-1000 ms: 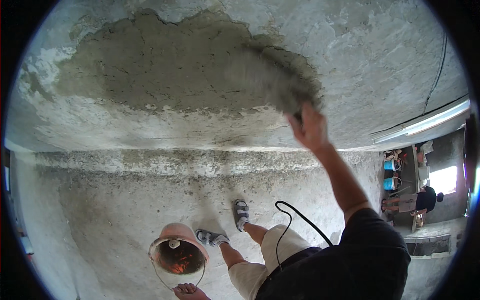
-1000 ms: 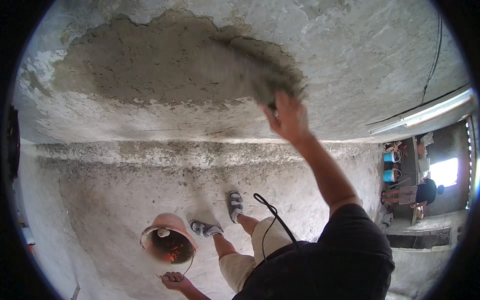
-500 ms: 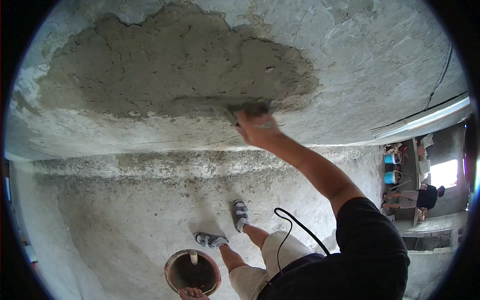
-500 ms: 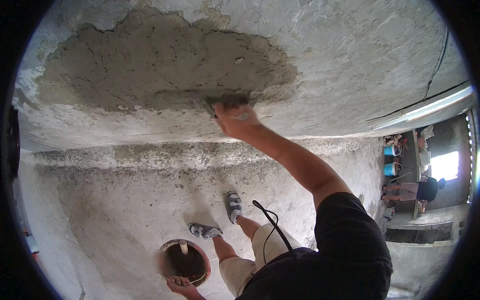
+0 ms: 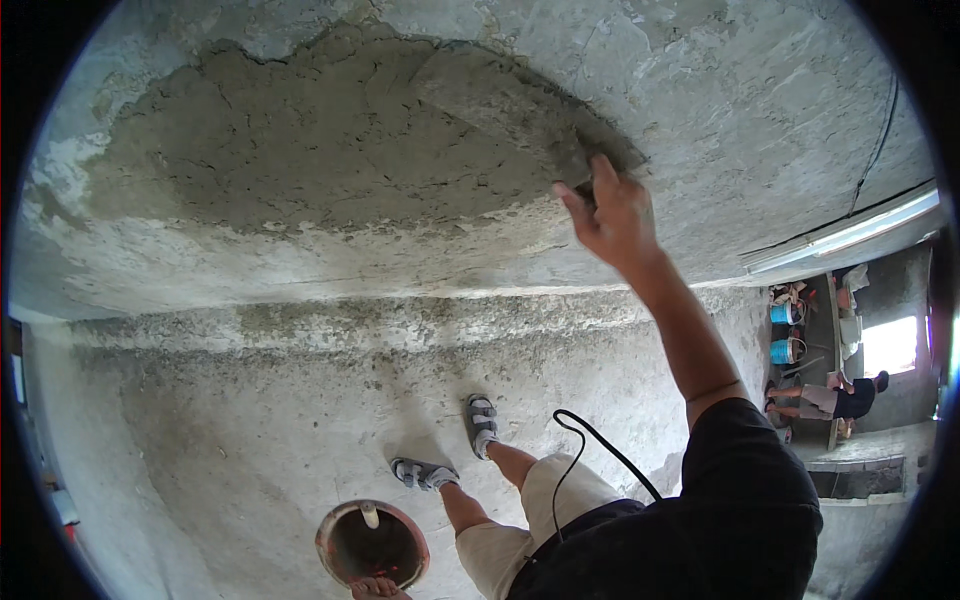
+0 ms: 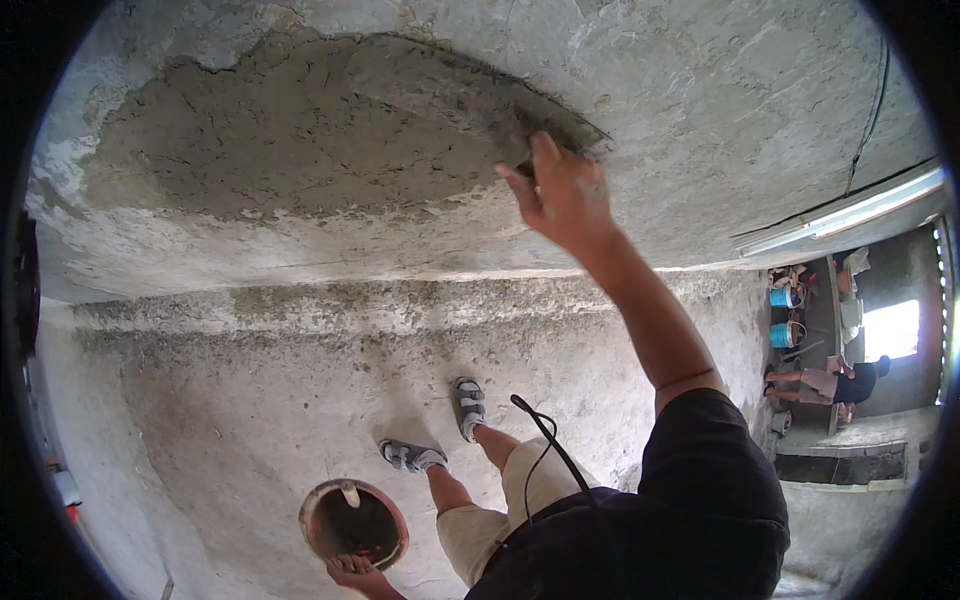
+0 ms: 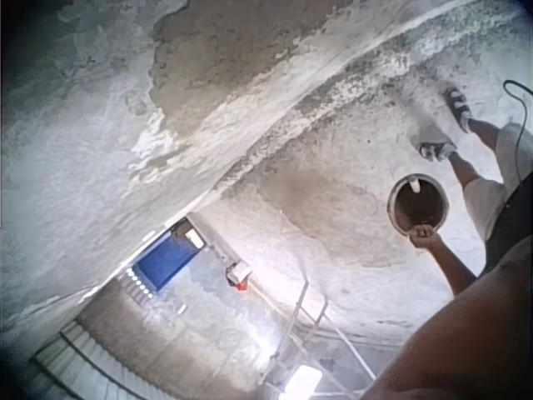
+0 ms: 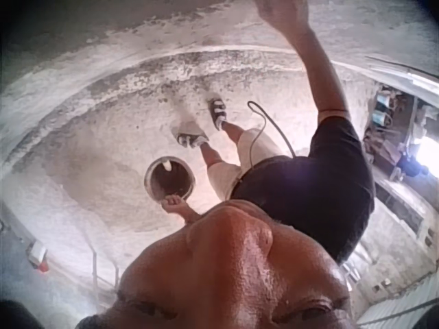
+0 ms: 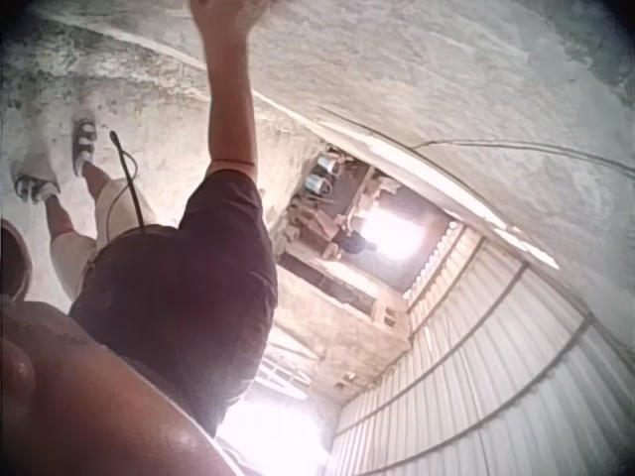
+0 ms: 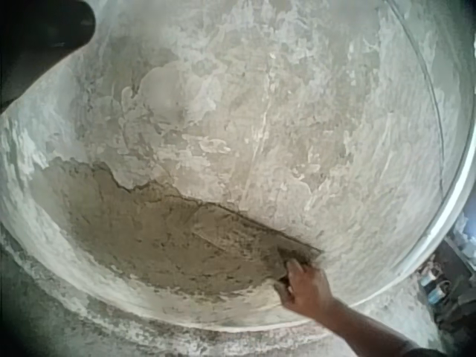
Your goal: The person scoops mortar from a bucket using a trowel, applies it onto the wall, and smooths the surface with trowels.
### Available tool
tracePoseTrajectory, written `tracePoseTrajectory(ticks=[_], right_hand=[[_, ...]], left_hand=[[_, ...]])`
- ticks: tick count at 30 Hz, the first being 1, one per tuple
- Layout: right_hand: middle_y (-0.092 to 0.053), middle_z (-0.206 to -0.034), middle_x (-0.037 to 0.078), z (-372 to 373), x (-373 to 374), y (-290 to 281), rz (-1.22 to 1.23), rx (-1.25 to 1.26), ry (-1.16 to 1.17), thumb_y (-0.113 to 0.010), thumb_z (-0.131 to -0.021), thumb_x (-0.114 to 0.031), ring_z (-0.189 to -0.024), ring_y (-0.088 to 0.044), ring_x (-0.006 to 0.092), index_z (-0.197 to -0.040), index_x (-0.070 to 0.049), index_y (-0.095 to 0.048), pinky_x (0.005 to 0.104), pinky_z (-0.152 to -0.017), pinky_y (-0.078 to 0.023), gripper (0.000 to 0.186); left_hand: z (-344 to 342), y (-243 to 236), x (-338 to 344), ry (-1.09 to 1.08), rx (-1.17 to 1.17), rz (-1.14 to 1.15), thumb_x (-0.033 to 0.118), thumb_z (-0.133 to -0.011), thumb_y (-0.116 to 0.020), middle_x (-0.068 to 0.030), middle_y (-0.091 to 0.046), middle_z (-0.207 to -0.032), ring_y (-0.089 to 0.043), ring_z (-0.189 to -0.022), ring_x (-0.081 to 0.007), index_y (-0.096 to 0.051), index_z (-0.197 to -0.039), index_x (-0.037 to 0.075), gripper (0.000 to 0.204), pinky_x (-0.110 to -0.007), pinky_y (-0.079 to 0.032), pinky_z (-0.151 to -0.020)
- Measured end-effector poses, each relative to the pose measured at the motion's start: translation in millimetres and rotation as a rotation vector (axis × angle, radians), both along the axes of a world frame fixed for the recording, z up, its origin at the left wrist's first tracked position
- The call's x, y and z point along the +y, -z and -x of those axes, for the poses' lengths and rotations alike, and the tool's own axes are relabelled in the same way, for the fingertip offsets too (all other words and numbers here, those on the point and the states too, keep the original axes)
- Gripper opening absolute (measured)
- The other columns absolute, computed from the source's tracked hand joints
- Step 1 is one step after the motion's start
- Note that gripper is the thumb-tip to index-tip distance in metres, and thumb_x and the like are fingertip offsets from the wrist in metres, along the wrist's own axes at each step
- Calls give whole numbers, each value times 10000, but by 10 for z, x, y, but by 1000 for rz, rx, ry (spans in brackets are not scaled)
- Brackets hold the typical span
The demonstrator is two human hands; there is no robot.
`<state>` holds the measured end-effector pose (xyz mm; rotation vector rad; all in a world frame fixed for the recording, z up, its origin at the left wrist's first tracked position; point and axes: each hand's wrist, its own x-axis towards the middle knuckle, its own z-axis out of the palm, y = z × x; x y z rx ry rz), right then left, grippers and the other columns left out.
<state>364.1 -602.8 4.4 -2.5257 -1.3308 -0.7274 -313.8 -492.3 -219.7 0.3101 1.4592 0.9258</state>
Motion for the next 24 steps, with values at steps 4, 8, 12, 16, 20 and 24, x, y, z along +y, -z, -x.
tracePoseTrajectory(ticks=[4,8,12,16,20,24], right_hand=[[-635,-708,119,-160,-82,518,273,112,6,-663,-958,-336,-620,-652,236,-1103,-3,-587,400,-511,-525,371],[-703,-847,212,20,-98,1589,644,378,18,-642,-948,-325,-770,-710,334,-1089,1,-609,460,-666,-580,356],[-707,-887,215,678,-514,2025,599,679,92,-624,-960,-372,-807,-698,414,-1089,17,-578,494,-710,-568,412],[-614,-1185,327,1721,-541,2137,105,1285,169,-574,-994,-414,-1122,-605,481,-1261,84,-502,517,-963,-479,570],[-454,-1389,398,2650,-236,2198,245,1485,96,-496,-1038,-344,-1307,-470,509,-1414,169,-340,490,-1125,-364,655],[-529,-1253,332,3121,-218,2239,347,1629,-215,-492,-1027,-198,-1166,-554,453,-1334,110,-423,476,-1005,-412,440]], left_hand=[[-317,-33,117,28,20,90,476,-1046,-422,66,-244,-534,-187,-376,-58,-473,-796,161,405,-243,-167,-349],[-451,-20,153,69,-121,-14,434,-1042,-437,67,-250,-548,-185,-374,-63,-413,-748,175,392,-247,-170,-357],[-736,-73,1,246,-41,-69,355,-1018,-479,77,-240,-593,-183,-441,-40,-346,-732,203,350,-239,-139,-401],[-1525,-9,-83,398,-86,68,295,-1000,-596,85,-290,-623,-256,-477,-24,-424,-794,193,287,-222,-175,-423],[-2076,2,-219,573,-114,48,221,-952,-716,68,-430,-653,-326,-471,-20,-530,-925,111,218,-223,-224,-420],[-2145,12,-366,631,-140,17,159,-934,-735,50,-517,-690,-339,-474,-18,-569,-1090,41,257,-225,-231,-427]])
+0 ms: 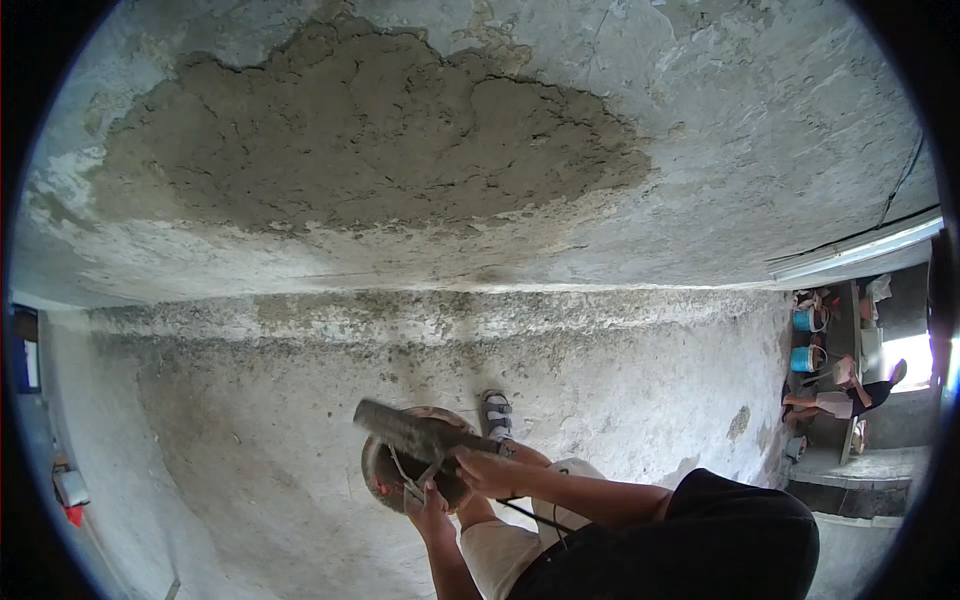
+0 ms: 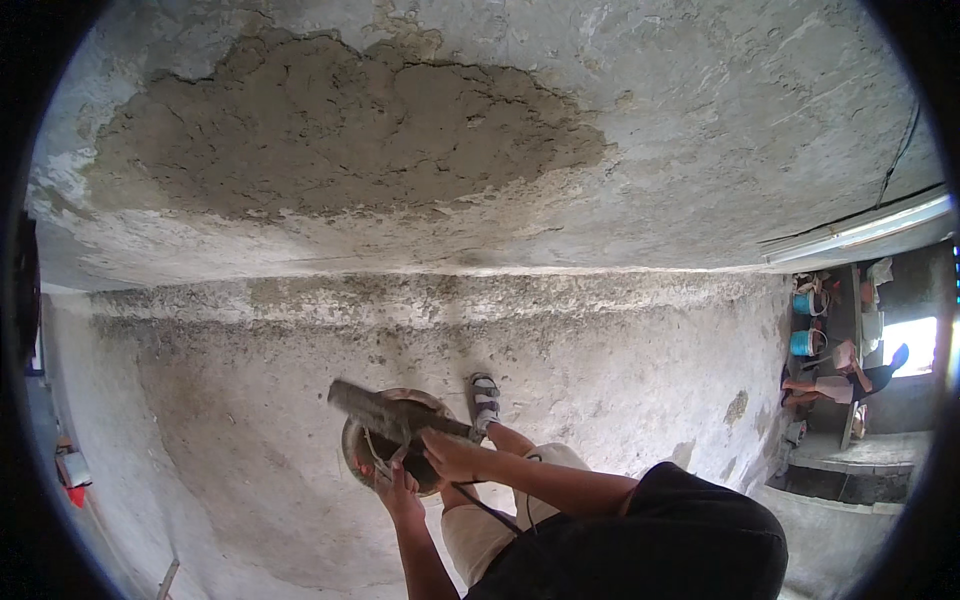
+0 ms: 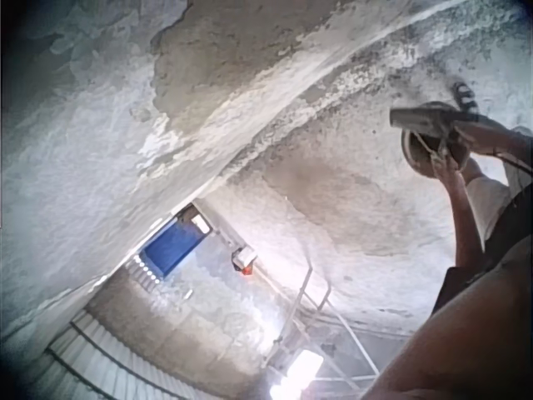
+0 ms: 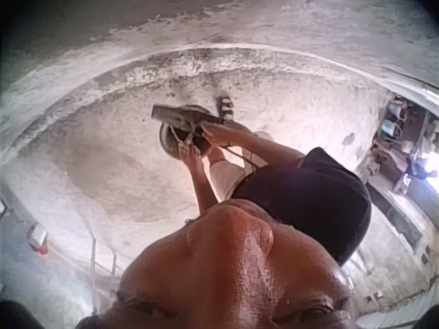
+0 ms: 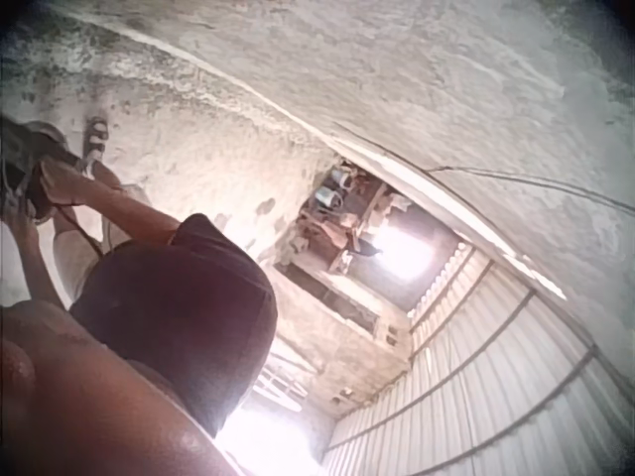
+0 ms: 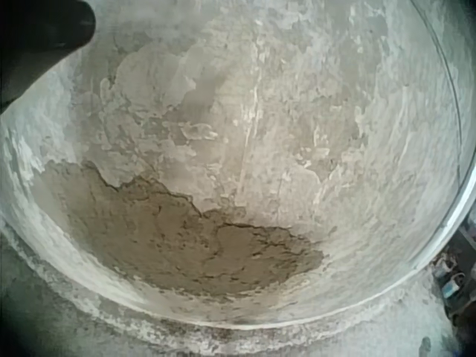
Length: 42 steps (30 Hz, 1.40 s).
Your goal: The person scoops mortar from a bucket using a trowel, applies it onto the wall, and smooths the surface with trowels.
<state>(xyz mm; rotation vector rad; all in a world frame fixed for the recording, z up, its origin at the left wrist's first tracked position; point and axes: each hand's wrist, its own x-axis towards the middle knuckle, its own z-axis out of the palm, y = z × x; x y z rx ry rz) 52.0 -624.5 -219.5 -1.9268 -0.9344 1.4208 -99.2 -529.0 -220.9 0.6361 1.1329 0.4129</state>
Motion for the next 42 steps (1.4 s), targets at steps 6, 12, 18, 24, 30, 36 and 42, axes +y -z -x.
tracePoseTrajectory(ticks=[6,12,18,24,30,36,42], right_hand=[[-592,-1102,245,172,-119,60,-244,-36,-34,-604,-966,-181,-1057,-598,431,-1237,33,-518,479,-894,-473,356],[-684,-817,124,-1203,124,-890,-278,-243,134,-658,-905,-313,-787,-702,305,-915,-99,-680,442,-683,-549,216],[-716,-956,109,-3014,604,-1863,-751,-1627,495,-784,-854,-76,-796,-686,196,-1088,-56,-729,309,-632,-566,242],[-683,-975,86,-3200,785,-2150,-939,-1765,457,-833,-774,-5,-800,-677,212,-1121,-97,-754,314,-644,-547,368],[-676,-971,75,-3250,787,-2098,-918,-1826,421,-823,-780,2,-777,-667,194,-1108,-102,-759,303,-620,-540,350],[-625,-894,49,-3346,846,-2167,-1008,-1873,355,-797,-813,-56,-686,-645,172,-1107,-137,-736,293,-548,-526,311],[-632,-864,54,-3274,879,-2269,-900,-1806,370,-770,-828,-50,-688,-660,183,-986,-84,-695,306,-542,-529,179]], left_hand=[[26,192,-155,-32,23,19,37,-915,-716,-5,-612,-890,-458,-560,-38,-548,-1206,28,336,-220,-353,-477],[-66,171,-195,-123,19,70,-21,-854,-752,-133,-613,-1272,-647,-1055,-229,-465,-1395,-16,613,-326,-559,-829],[48,119,-112,-82,-6,-24,25,-860,-771,-115,-601,-1316,-627,-1115,-212,-480,-1398,-13,612,-320,-544,-893],[344,180,24,-108,141,-106,35,-848,-781,-135,-578,-1375,-589,-1191,-249,-458,-1431,-32,669,-353,-464,-1017],[579,255,69,-198,206,-34,87,-850,-812,-29,-638,-1186,-641,-884,-129,-468,-1409,118,657,-249,-421,-565],[618,257,61,-239,230,-25,81,-822,-833,-91,-614,-1255,-646,-969,-188,-445,-1439,56,729,-279,-479,-604],[542,310,-67,-191,105,-29,50,-839,-805,-130,-594,-1327,-630,-1109,-234,-425,-1454,0,724,-336,-548,-872]])
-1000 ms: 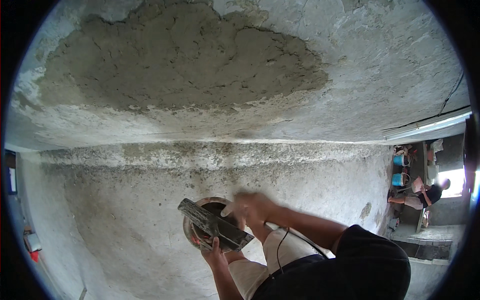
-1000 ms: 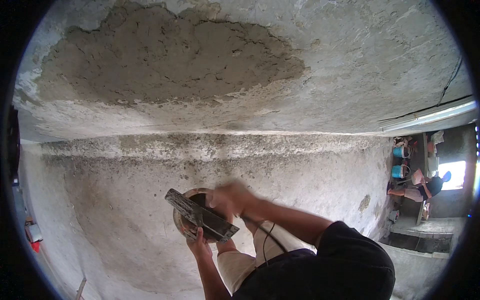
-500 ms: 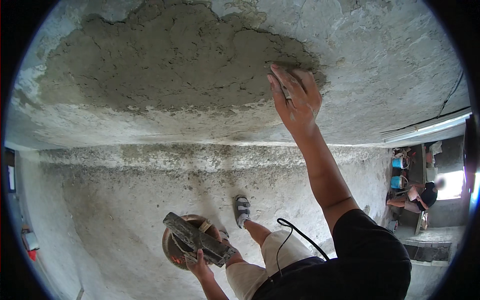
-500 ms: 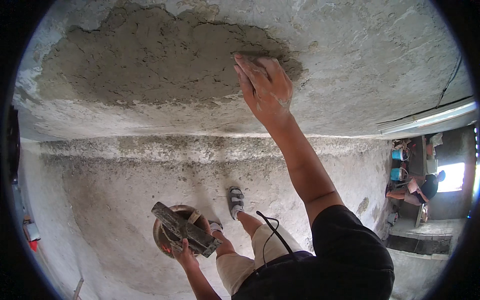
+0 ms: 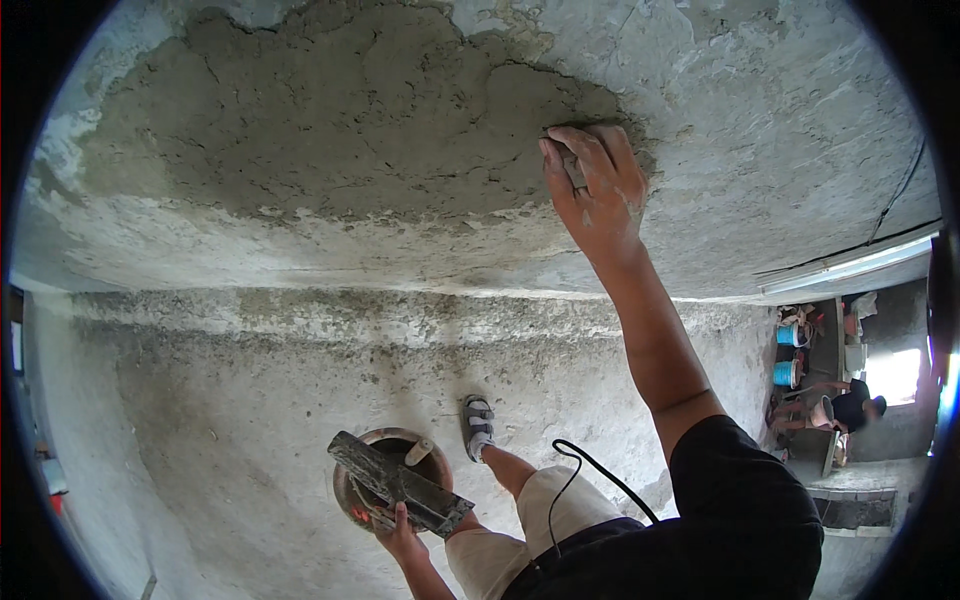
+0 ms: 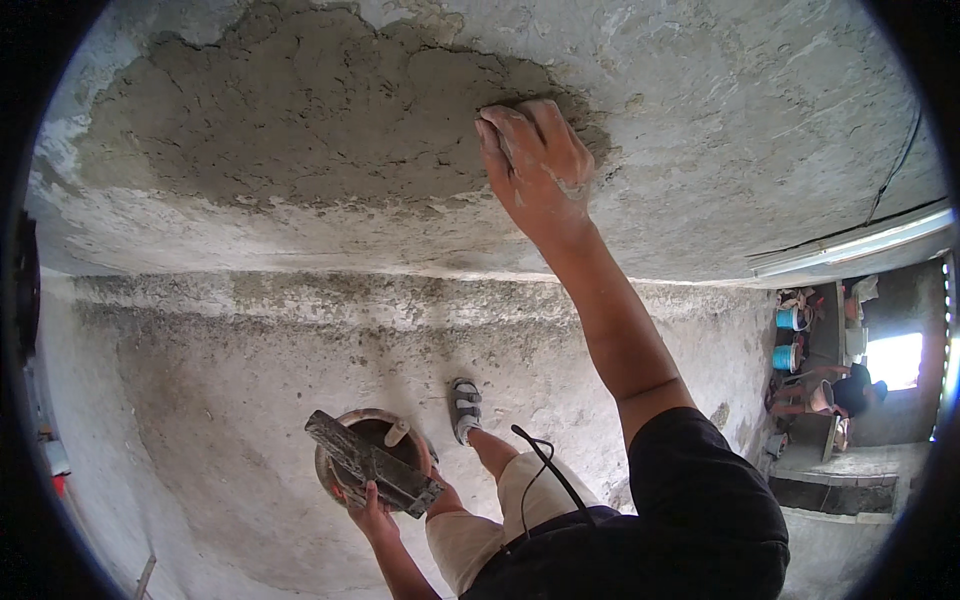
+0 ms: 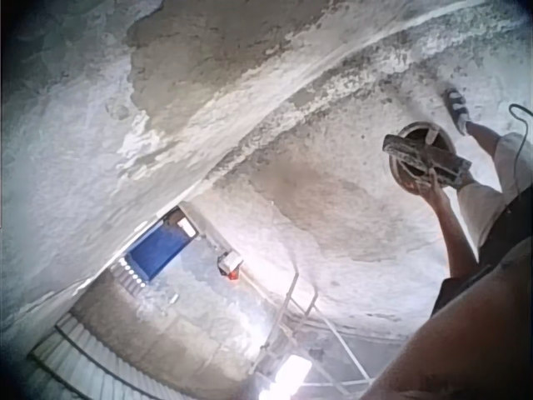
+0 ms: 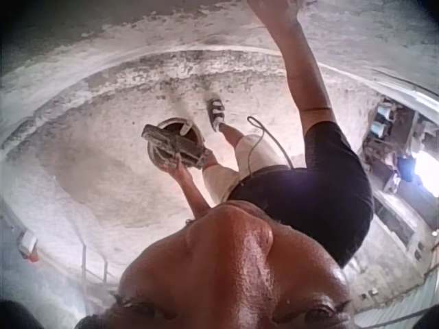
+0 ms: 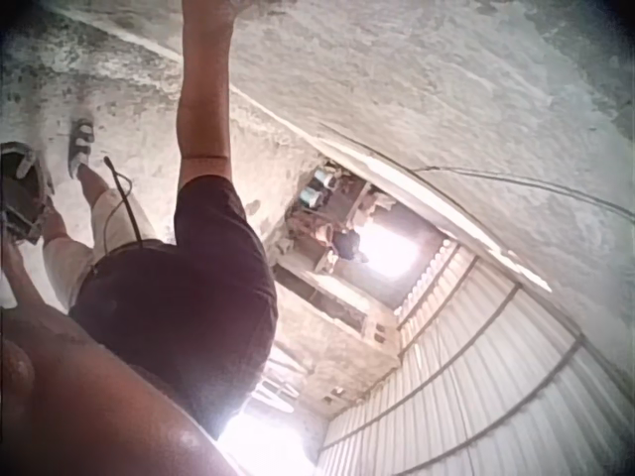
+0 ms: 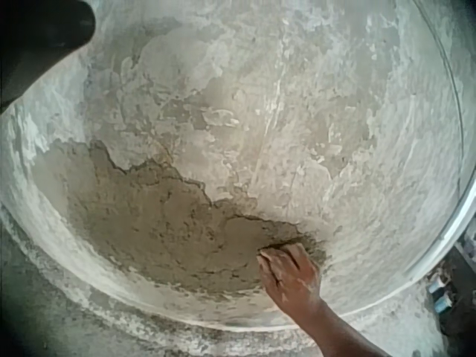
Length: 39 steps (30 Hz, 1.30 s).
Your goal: The person scoops mortar from a bucket using a trowel, applies it onto the wall, and smooths the surface with trowels.
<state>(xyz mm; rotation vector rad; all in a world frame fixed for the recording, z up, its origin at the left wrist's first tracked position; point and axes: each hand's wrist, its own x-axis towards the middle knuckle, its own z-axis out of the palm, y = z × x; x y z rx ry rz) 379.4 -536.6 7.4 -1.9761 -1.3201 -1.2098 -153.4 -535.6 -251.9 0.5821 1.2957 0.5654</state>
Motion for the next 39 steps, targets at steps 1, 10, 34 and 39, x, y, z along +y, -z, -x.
tracePoseTrajectory(ticks=[1,10,34,39], right_hand=[[-631,-859,56,21,5,-24,16,49,14,-766,-828,-48,-687,-661,187,-966,-80,-686,311,-541,-530,163],[-676,-906,86,274,-164,1,113,232,-9,-765,-834,-9,-752,-669,195,-955,-57,-697,310,-590,-537,147],[-679,-1041,176,2848,-1212,1794,850,1491,-472,-782,-848,-347,-960,-684,366,-1142,-35,-603,469,-779,-538,465],[-672,-1028,243,2967,-1112,1873,845,1643,-285,-726,-888,-383,-920,-670,441,-1152,6,-579,497,-769,-532,492]], left_hand=[[-9,31,-20,20,-2,-2,59,-837,-807,-123,-593,-1339,-638,-1104,-236,-431,-1461,28,728,-341,-549,-830],[-208,-93,-99,71,-54,-11,20,-850,-777,-141,-585,-1353,-598,-1174,-248,-442,-1436,-32,677,-373,-473,-1035],[-929,-600,-84,261,4,112,-86,-805,-765,-69,-686,-987,-658,-883,-152,-601,-1149,-15,388,-264,-535,-767],[-1132,-716,-225,172,-183,59,-50,-851,-739,-114,-711,-1061,-660,-882,-149,-598,-1162,-32,343,-302,-548,-725]])
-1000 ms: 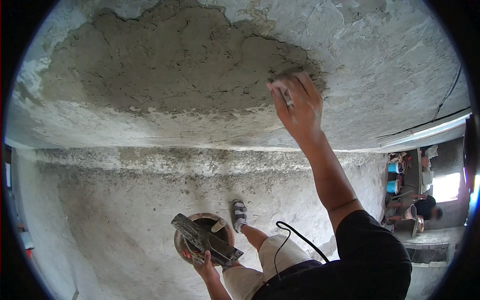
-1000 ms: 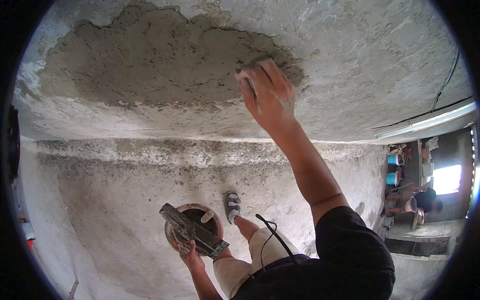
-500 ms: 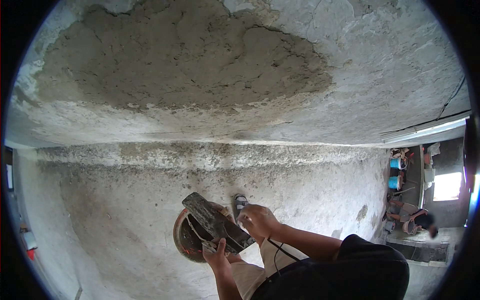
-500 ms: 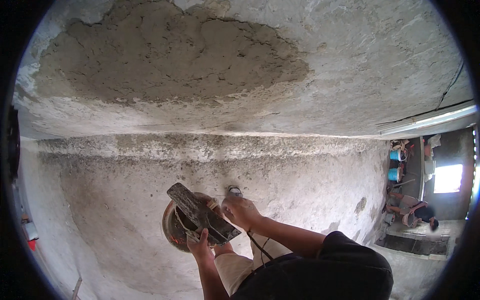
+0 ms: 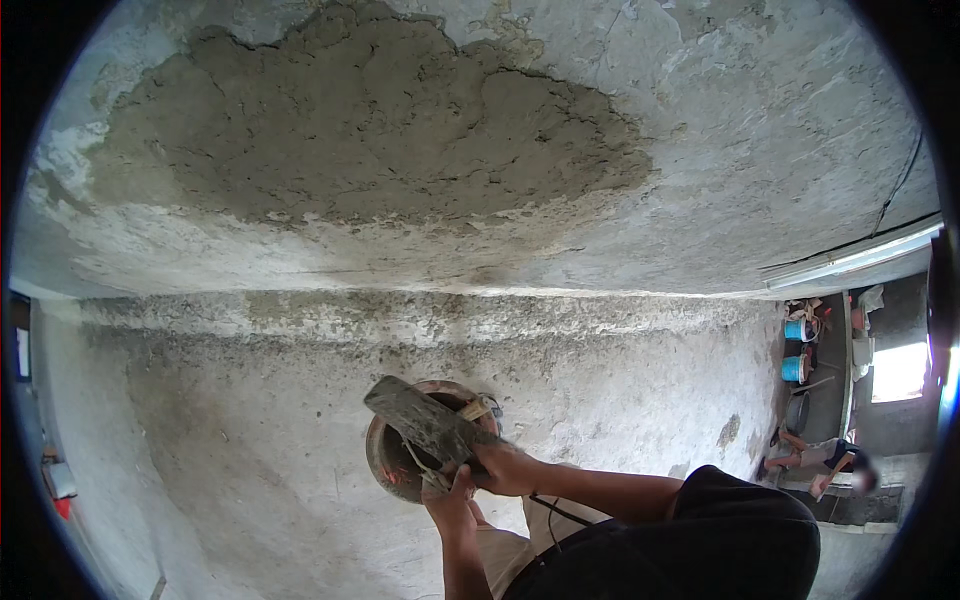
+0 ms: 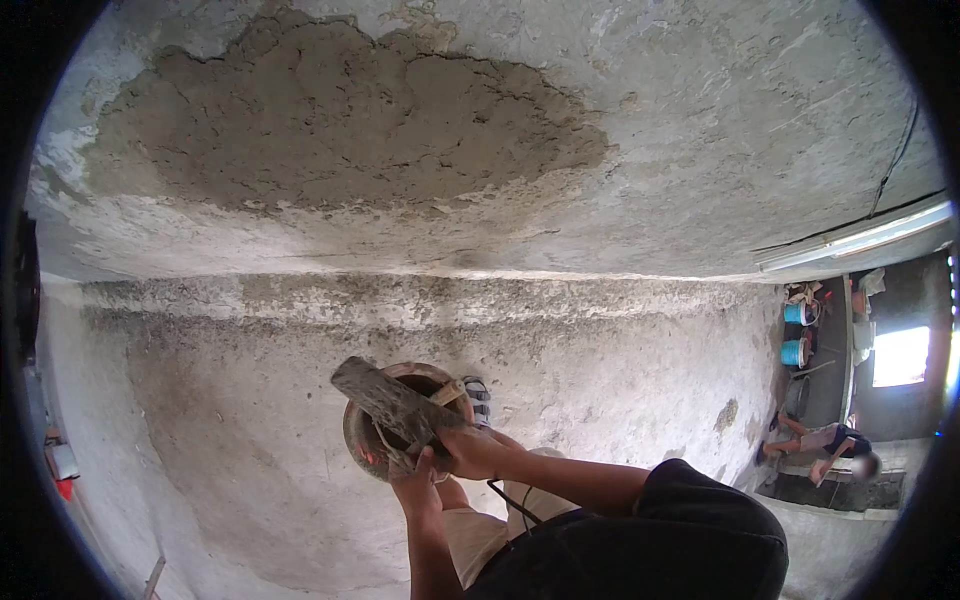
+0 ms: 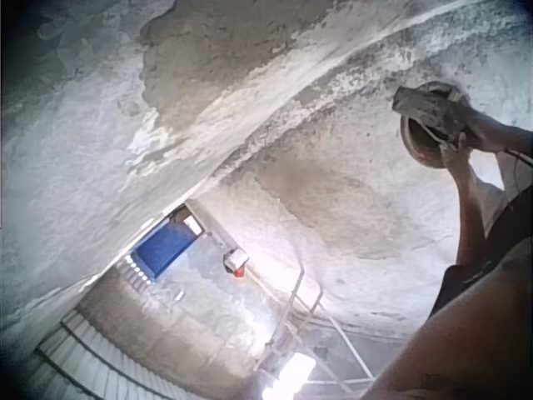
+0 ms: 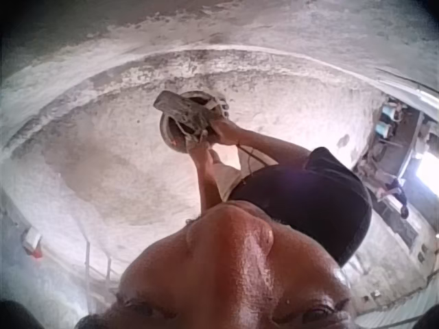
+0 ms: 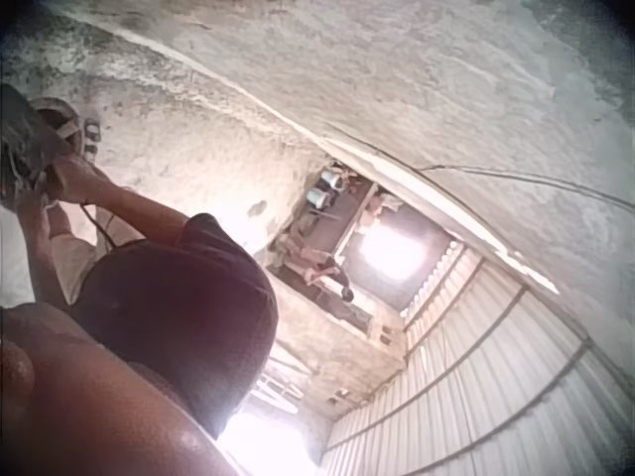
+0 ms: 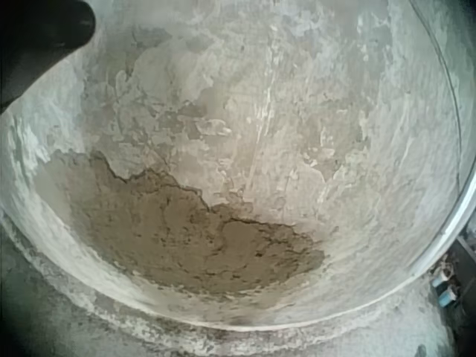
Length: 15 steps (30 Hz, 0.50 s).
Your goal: The person scoops mortar from a bucket using a trowel, applies it onto the wall, and smooths the surface with trowels.
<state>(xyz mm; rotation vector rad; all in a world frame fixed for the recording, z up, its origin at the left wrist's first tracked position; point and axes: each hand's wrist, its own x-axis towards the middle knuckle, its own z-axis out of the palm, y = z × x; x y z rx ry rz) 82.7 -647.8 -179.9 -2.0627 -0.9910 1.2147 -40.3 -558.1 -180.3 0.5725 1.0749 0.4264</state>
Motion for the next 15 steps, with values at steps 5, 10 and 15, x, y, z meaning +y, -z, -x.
tracePoseTrajectory(ticks=[5,10,15], right_hand=[[-658,-798,206,-907,-5,-628,-183,-367,174,-729,-866,-351,-747,-692,391,-1031,-33,-618,487,-637,-538,375],[-672,-720,79,-2102,-11,-1706,-404,-964,321,-784,-850,-514,-593,-629,159,-856,-39,-636,332,-516,-508,497],[-639,-673,30,-2595,286,-2495,-570,-931,383,-751,-900,-478,-530,-561,70,-1144,41,-614,251,-467,-443,590]], left_hand=[[308,148,255,44,20,88,68,-884,-760,-129,-724,-1010,-504,-568,-44,-615,-1081,-26,262,-220,-382,-475],[568,279,281,18,44,21,175,-925,-763,-110,-719,-946,-339,-439,-17,-629,-1064,-14,271,-215,-262,-412],[623,329,380,-46,101,20,148,-914,-766,-76,-694,-850,-329,-431,-11,-642,-1028,-30,245,-217,-231,-404]])
